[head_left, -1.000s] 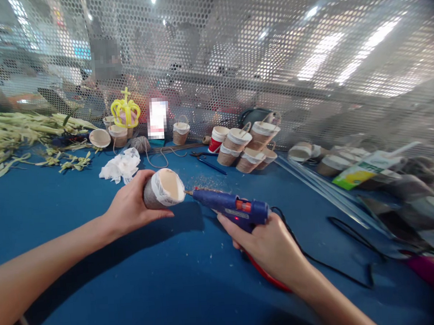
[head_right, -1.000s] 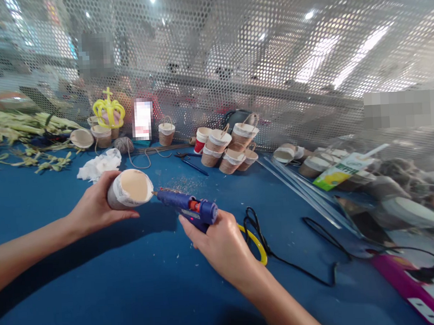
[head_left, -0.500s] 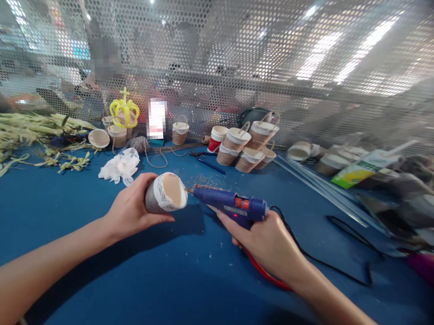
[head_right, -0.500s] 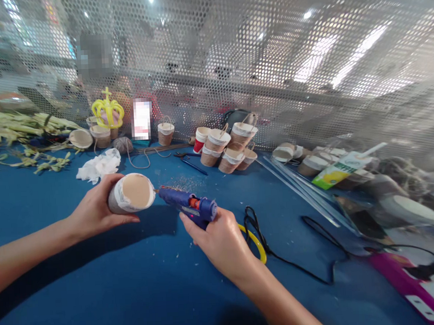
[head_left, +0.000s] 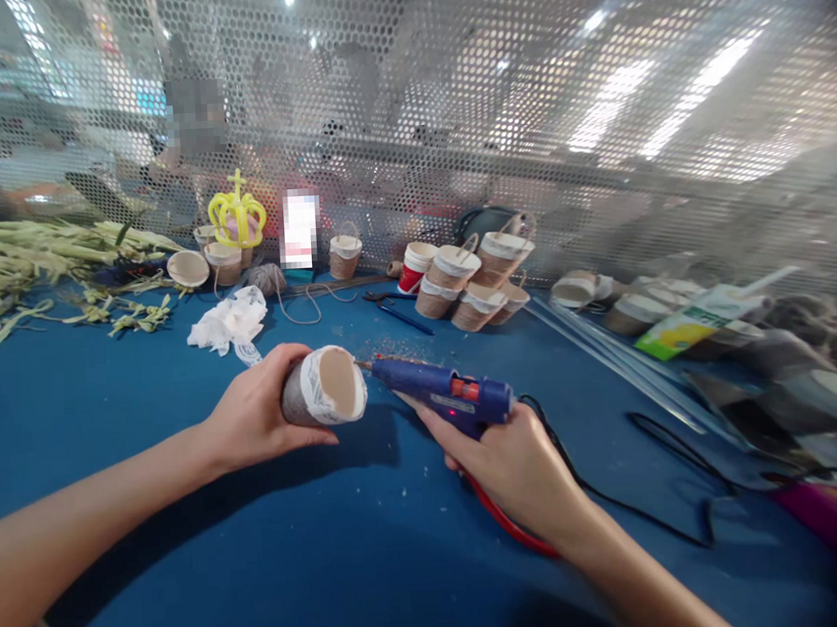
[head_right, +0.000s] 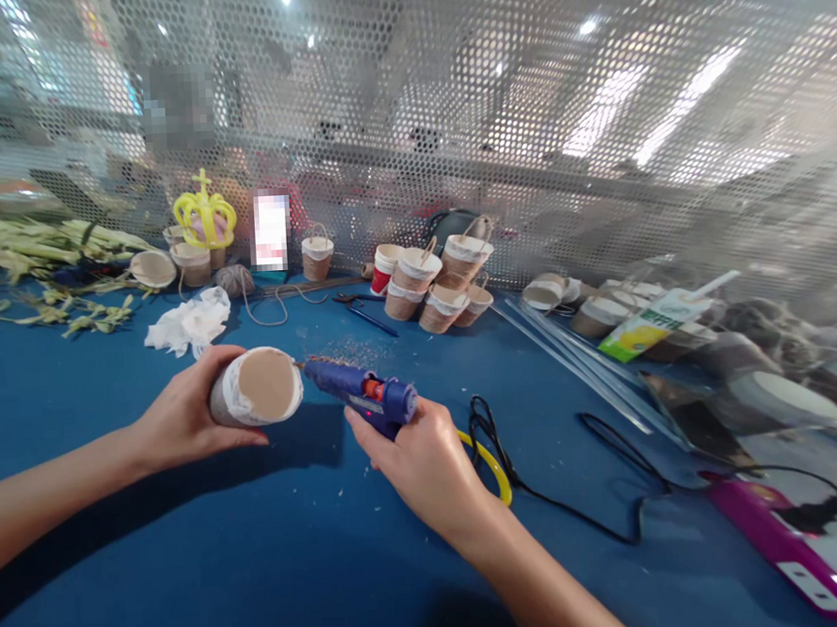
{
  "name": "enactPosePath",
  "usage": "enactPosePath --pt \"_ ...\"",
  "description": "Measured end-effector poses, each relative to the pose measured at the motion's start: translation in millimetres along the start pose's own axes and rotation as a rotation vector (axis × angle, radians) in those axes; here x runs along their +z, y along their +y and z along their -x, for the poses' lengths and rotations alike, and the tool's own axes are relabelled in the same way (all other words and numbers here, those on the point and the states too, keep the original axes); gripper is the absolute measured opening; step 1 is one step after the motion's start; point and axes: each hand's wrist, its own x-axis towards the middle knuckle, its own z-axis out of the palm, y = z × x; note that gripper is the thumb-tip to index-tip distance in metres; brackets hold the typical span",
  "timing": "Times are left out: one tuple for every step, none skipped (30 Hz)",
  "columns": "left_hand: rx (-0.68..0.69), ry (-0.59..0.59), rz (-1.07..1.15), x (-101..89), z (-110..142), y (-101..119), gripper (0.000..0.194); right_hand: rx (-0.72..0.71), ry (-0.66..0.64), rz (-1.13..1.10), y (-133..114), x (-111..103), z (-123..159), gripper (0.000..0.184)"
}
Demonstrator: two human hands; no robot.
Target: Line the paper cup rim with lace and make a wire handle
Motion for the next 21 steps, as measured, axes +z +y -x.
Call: enactPosePath --pt "-0.008 -0.008 0.036 0.1 -0.1 -0.2 0.064 0.022 -0.009 -0.014 -0.2 -0.3 0.3 0.021" --pt "-0.021 -0.019 0.086 0.1 -0.2 -0.5 0.065 0.033 -0.030 -0.031 -0.4 -1.0 0.5 0.024" --pt "-0.038 -0.033 0.149 0.2 -0.3 -0.7 0.065 0.031 -0.062 -0.058 -0.5 -2.0 0.7 0.026" --pt "-0.058 -0.053 0.220 0.3 -0.4 -0.7 0.065 0.020 -0.100 -0.101 -0.4 -3.2 0.7 0.027" --pt "-0.079 -0.074 0.297 0.3 -0.6 -0.4 0.066 0.006 -0.141 -0.164 0.0 -4.4 0.5 0.027" --pt "-0.099 -0.094 0.379 0.2 -0.7 0.2 0.066 -0.006 -0.178 -0.242 0.7 -5.5 0.1 0.026" --pt "-0.121 -0.116 0.460 -0.1 -0.7 1.2 0.068 -0.008 -0.205 -0.328 1.8 -6.2 -0.6 0.025" --pt "-0.145 -0.142 0.539 -0.5 -0.7 2.4 0.070 0.004 -0.226 -0.417 3.2 -6.6 -1.4 0.025" --pt "-0.171 -0.172 0.613 -1.0 -0.5 3.7 0.074 0.027 -0.245 -0.504 4.8 -6.5 -2.4 0.026" --pt "-0.198 -0.202 0.681 -1.6 -0.2 4.9 0.077 0.057 -0.265 -0.584 6.4 -6.1 -3.5 0.027" --pt "-0.222 -0.229 0.739 -2.0 0.2 5.7 0.080 0.089 -0.286 -0.658 8.0 -5.3 -4.5 0.027" --pt "-0.238 -0.248 0.787 -2.3 0.6 6.2 0.082 0.118 -0.307 -0.726 9.5 -4.3 -5.5 0.026" --pt "-0.244 -0.259 0.830 -2.3 0.9 6.3 0.084 0.143 -0.330 -0.789 10.7 -3.1 -6.2 0.025" --pt "-0.243 -0.265 0.870 -2.2 1.2 6.1 0.084 0.164 -0.354 -0.845 11.6 -1.8 -6.8 0.024" --pt "-0.239 -0.270 0.908 -1.9 1.2 5.8 0.084 0.183 -0.376 -0.892 12.3 -0.4 -7.1 0.023" --pt "-0.233 -0.277 0.946 -1.6 1.1 5.5 0.083 0.203 -0.392 -0.930 12.8 1.0 -7.3 0.022" --pt "-0.228 -0.288 0.981 -1.2 0.7 5.4 0.082 0.222 -0.404 -0.963 13.1 2.4 -7.4 0.022" --pt "-0.225 -0.300 1.010 -1.0 0.2 5.6 0.081 0.240 -0.409 -0.991 13.3 3.7 -7.4 0.021" --pt "-0.224 -0.311 1.034 -0.8 -0.3 5.9 0.080 0.255 -0.411 -1.016 13.5 5.0 -7.3 0.020" --pt "-0.223 -0.317 1.053 -0.7 -0.8 6.3 0.079 0.267 -0.412 -1.041 13.7 6.3 -7.2 0.019" --pt "-0.224 -0.319 1.070 -0.6 -1.2 6.7 0.078 0.279 -0.415 -1.061 14.0 7.5 -7.0 0.018"
